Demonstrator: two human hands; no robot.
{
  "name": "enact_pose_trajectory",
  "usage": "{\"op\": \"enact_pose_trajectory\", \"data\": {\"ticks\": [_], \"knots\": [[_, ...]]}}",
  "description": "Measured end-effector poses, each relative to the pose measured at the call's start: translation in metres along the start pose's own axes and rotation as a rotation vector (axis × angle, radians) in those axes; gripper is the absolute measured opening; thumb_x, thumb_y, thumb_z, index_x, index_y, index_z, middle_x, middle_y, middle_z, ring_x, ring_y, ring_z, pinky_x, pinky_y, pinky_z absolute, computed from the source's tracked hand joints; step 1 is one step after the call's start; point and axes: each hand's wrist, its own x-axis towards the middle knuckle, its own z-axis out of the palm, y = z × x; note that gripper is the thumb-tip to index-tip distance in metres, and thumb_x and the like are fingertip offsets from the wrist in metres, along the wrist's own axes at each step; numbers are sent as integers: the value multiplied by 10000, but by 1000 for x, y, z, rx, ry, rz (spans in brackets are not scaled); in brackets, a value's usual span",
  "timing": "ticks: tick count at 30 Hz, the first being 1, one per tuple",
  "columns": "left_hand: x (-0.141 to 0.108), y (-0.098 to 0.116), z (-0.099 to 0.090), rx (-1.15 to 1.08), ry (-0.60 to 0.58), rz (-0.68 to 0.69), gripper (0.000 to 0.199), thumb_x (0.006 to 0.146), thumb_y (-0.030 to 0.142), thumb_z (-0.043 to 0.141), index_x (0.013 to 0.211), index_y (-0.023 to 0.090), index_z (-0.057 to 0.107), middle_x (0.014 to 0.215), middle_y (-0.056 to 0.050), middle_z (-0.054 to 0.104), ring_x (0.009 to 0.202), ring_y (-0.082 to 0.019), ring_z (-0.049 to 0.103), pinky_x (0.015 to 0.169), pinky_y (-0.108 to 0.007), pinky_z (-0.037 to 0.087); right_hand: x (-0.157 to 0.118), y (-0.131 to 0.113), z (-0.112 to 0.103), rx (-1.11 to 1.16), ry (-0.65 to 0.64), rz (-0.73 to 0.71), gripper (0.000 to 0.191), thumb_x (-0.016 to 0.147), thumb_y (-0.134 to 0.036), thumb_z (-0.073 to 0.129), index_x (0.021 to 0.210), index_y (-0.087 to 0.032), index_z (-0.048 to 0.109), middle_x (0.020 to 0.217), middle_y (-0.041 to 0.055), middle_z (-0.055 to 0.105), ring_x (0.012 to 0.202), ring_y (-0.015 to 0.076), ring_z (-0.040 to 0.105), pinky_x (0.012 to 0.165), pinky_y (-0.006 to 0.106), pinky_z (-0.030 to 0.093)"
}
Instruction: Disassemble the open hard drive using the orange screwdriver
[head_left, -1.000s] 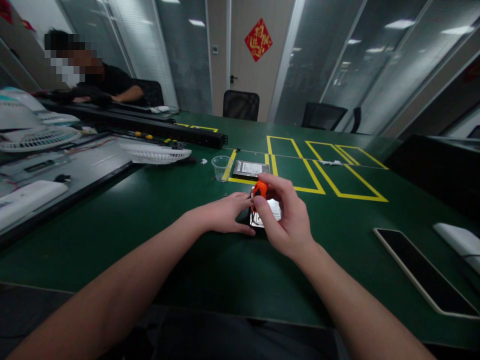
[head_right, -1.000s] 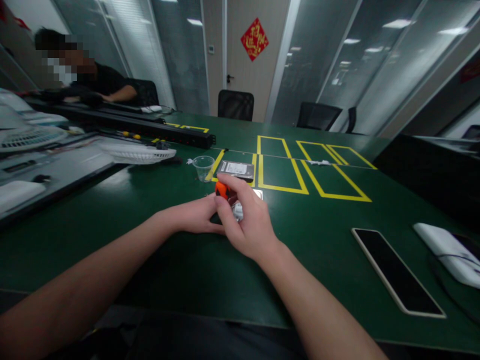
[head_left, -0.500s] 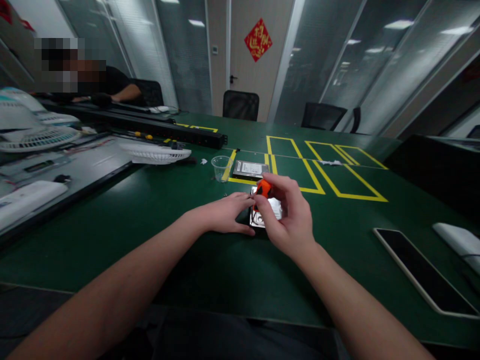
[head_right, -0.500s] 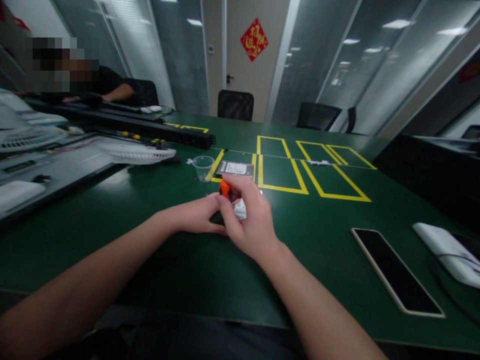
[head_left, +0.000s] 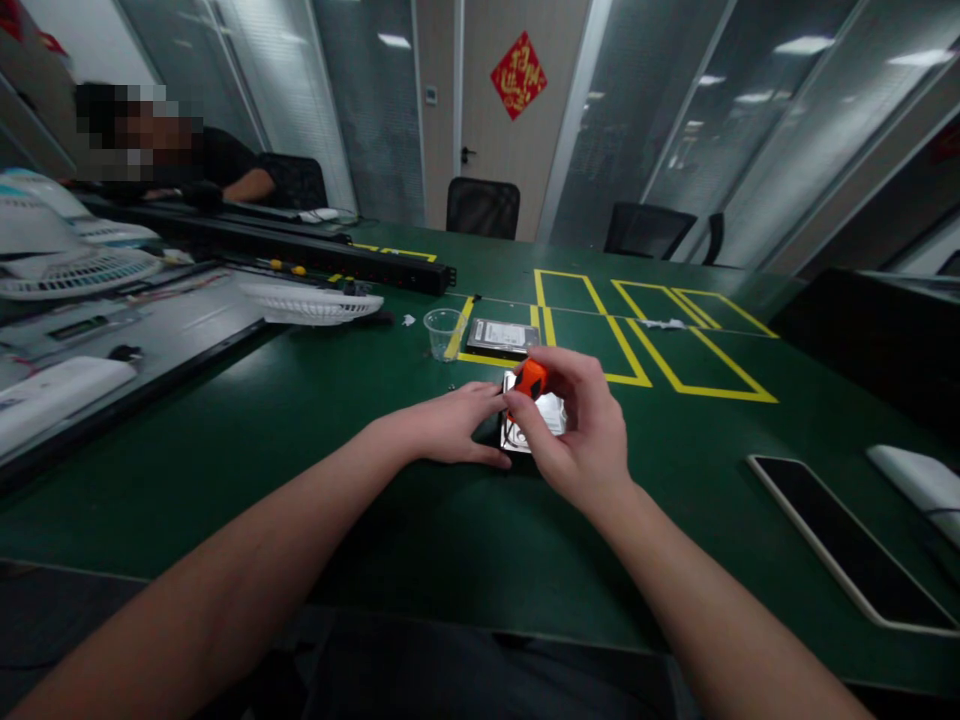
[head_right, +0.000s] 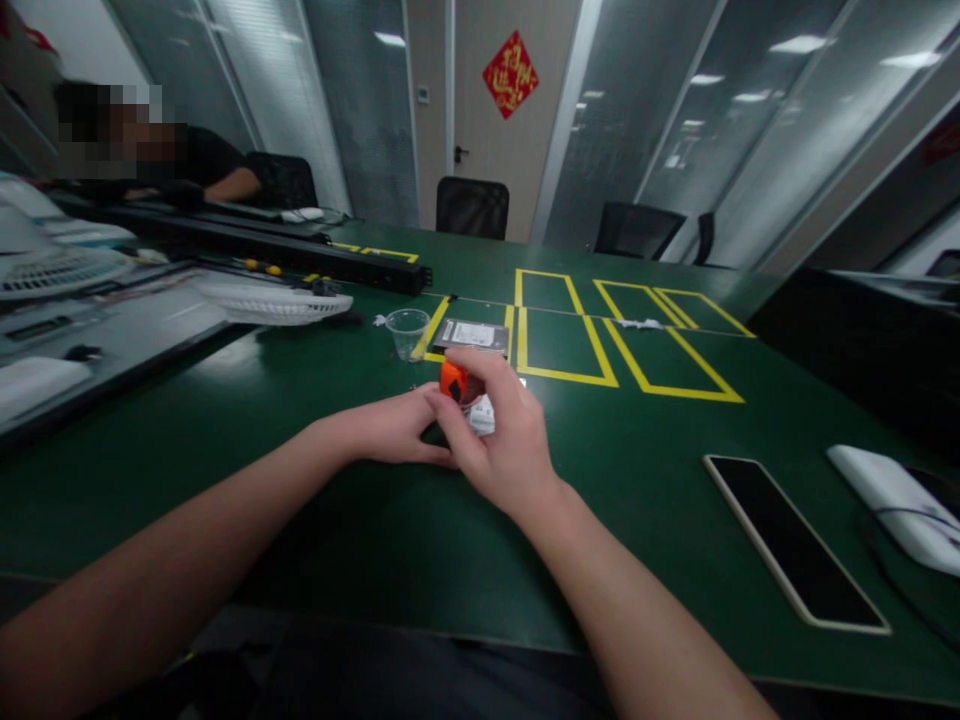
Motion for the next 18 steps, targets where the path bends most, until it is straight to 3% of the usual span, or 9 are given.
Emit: {"op": "enact_pose_trajectory", "data": {"ticks": [6,12,15,18], "knots": [[1,-3,3,-79,20,47,826,1052,547,1035,1769,303,706,1828,-176,745,1783,-495,626,1502,-709,514,2,-7,0,52,-118,42,427,1230,-314,801,1654,-325,749,1452,101,900,1063,274,893,961,479,820],[1,7,-1,-87,-1,46,806,1086,409,964,1817,235,673,1799,-144,766,1793,-468,610,1490,-609,533,5,-9,-1,77,-148,-12,463,1233,-276,793,1688,-337,739,1475,95,909,1125,281,913,1010,483,821],[0,8,-1,-59,9,40,774,1089,417,961,1782,194,699,1745,-146,791,1772,-483,624,1468,-586,545,5,-8,-1,76,-159,-10,479,1235,-271,780,1707,-332,730,1483,99,907,1124,279,914,1003,476,825],[1,2,1,-62,16,31,781,1045,494,1025,1723,231,741,1739,-186,790,1730,-486,669,1476,-631,553,4,-6,-1,68,-147,7,475,1227,-273,788,1696,-334,741,1490,105,900,1153,291,916,1026,490,830]]}}
